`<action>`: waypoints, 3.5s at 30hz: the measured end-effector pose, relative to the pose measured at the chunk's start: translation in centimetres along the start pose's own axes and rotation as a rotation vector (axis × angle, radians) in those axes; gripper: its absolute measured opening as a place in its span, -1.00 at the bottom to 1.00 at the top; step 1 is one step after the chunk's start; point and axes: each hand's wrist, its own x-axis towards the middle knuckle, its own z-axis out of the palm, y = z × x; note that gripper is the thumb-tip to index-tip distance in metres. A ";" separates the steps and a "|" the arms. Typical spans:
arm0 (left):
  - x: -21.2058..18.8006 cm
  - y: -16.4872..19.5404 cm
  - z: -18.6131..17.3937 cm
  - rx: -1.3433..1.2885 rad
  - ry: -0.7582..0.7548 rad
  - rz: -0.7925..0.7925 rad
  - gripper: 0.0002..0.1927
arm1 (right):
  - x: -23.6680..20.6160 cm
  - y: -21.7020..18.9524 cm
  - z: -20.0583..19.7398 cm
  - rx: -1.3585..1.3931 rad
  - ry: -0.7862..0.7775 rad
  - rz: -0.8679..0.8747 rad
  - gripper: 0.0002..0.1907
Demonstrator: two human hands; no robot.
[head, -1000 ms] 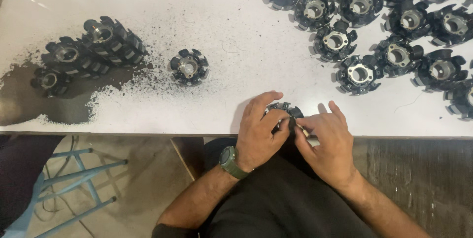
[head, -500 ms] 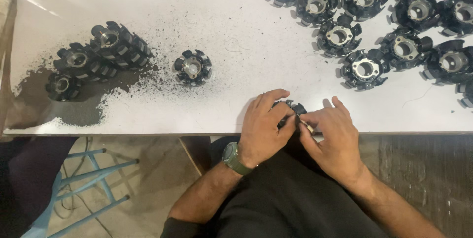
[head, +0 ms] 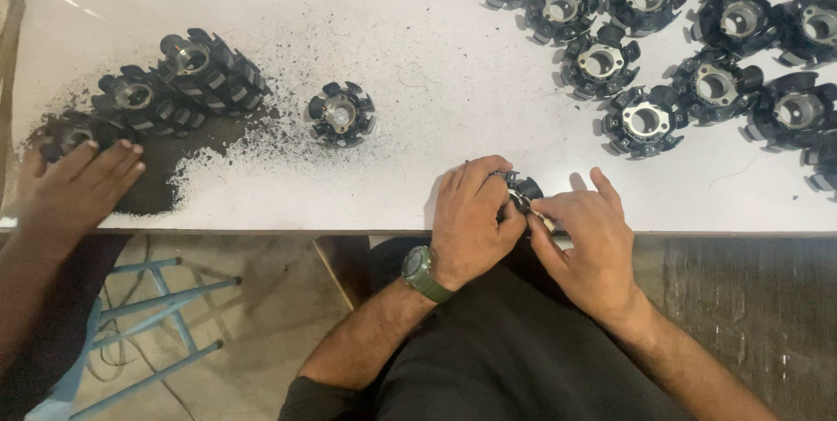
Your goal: The person sits at a workbench assembling omni wheels, fitting black rollers onto the hubs of wheel bodies by hand and using a small stick to press and seat each roller. Finished wheels are placed in a pile on the left side of the table while unassembled hubs and rollers wait on the right.
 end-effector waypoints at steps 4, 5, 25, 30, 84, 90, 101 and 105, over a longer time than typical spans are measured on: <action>-0.2 -0.3 0.2 -0.010 0.004 -0.001 -0.88 | 0.2 -0.2 0.0 -0.065 -0.010 -0.032 -0.74; -0.2 -0.3 0.2 -0.011 0.006 -0.003 -0.88 | 0.3 -0.3 0.0 -0.083 -0.024 -0.026 -0.74; 3.1 0.2 -3.6 -0.230 -0.206 -0.017 -0.85 | 0.1 2.0 -0.2 0.266 0.103 0.180 -0.82; 2.8 0.1 -4.4 -0.138 -0.191 -0.058 -0.73 | 0.2 1.7 0.0 0.225 0.118 0.160 -0.85; -0.2 -0.4 -2.1 -0.010 -0.132 0.114 -0.88 | -1.3 2.3 2.2 0.120 0.165 -0.164 -0.71; -0.8 -0.4 -1.8 0.000 -0.103 0.114 -0.88 | -1.4 2.1 2.5 0.013 0.121 -0.182 -0.66; 0.1 -7.9 -12.6 0.471 0.168 -0.004 -0.65 | -0.8 6.7 -3.1 -0.201 0.073 0.019 -0.75; 2.6 -10.2 -14.9 0.494 0.203 -0.234 -0.06 | 0.0 8.1 -2.8 -0.207 0.061 -0.043 -0.79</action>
